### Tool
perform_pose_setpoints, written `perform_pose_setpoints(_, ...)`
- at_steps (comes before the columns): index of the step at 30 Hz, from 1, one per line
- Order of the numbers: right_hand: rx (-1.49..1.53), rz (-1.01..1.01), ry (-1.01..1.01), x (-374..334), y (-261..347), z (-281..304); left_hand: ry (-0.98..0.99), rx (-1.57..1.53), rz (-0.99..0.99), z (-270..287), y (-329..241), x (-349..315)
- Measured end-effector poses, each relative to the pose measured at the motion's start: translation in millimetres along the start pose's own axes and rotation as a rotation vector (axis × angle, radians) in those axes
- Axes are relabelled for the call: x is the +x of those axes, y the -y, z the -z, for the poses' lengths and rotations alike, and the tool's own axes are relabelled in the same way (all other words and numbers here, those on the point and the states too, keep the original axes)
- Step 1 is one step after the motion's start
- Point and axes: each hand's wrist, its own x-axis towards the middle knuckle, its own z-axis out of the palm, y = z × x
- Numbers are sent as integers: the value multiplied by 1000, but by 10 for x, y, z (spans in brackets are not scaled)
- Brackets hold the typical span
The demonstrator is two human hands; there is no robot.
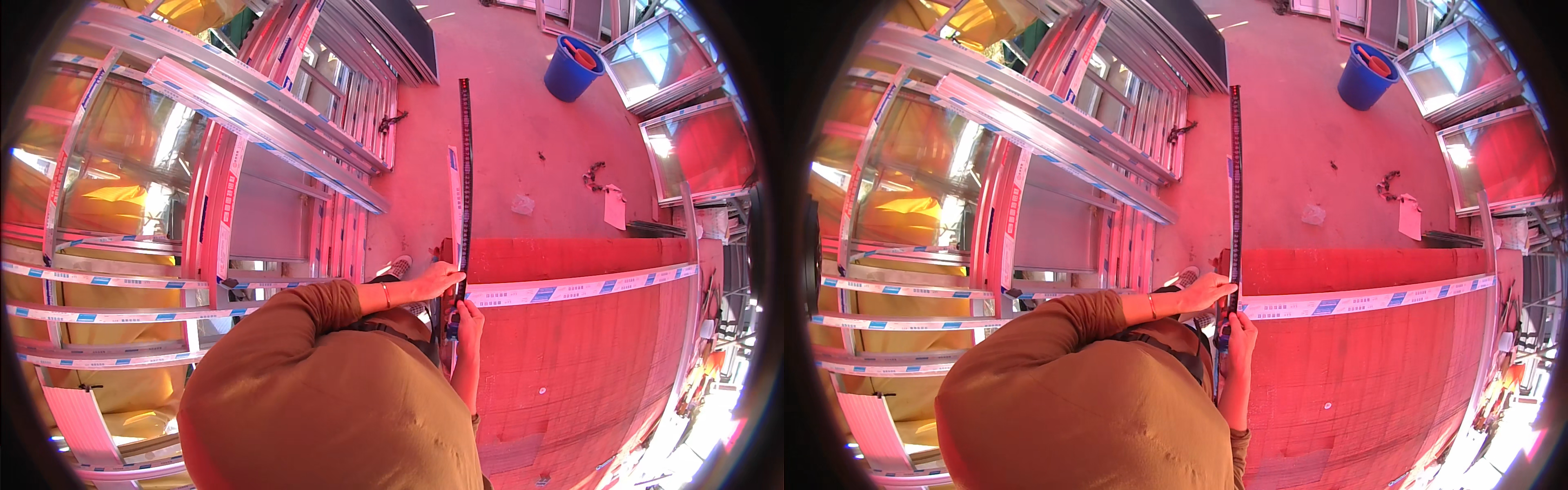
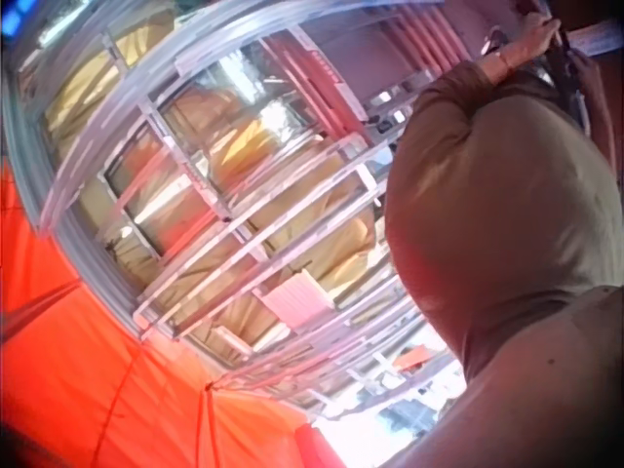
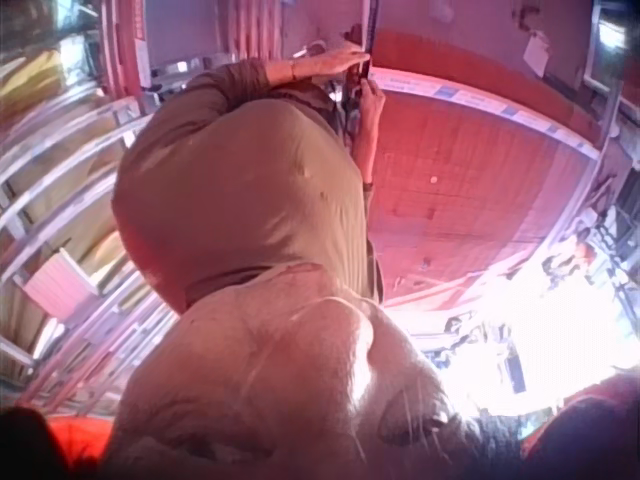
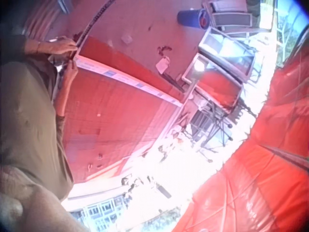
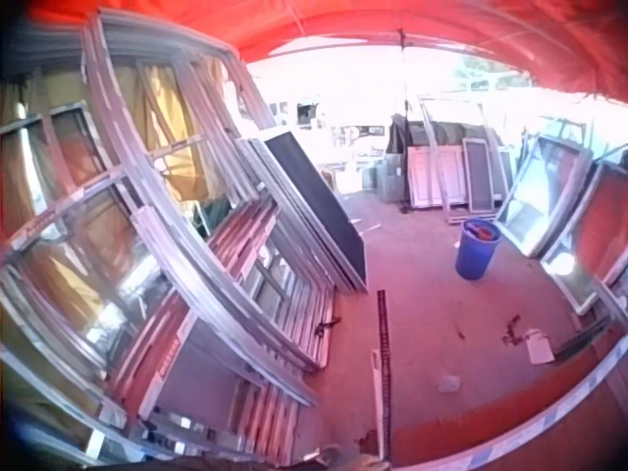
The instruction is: The person walks through an outdoor yard filled with window frames and glass, then uses a tape measure to measure a large glass pane in the back of a pickup truck and several aluminum window frame profiles on a red workbench.
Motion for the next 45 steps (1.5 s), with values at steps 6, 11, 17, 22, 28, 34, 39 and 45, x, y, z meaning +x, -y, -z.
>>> perform_pose_setpoints(6,-120,-63,104,79,39,-176,-364,-130,-15,743,-128,211)
perform_pose_setpoints(11,-245,-143,148,-60,-80,1,-565,-217,-28,2005,-165,747)
perform_pose_setpoints(17,-291,-234,90,-380,-96,-75,-802,-153,-15,3786,-227,1399)
perform_pose_setpoints(22,-334,-234,61,60,86,-708,-706,-127,99,4438,-28,1692)
perform_pose_setpoints(28,-276,-270,98,1320,116,-1737,-607,-283,163,4420,397,1396)
perform_pose_setpoints(34,-152,-349,210,2540,-95,-2794,-472,-317,395,4187,1091,264)
perform_pose_setpoints(39,-6,-424,262,3084,-211,-3572,-535,-368,596,4027,1447,-781)
perform_pose_setpoints(45,31,-484,284,3318,-373,-4238,-715,-413,705,3901,1583,-1447)
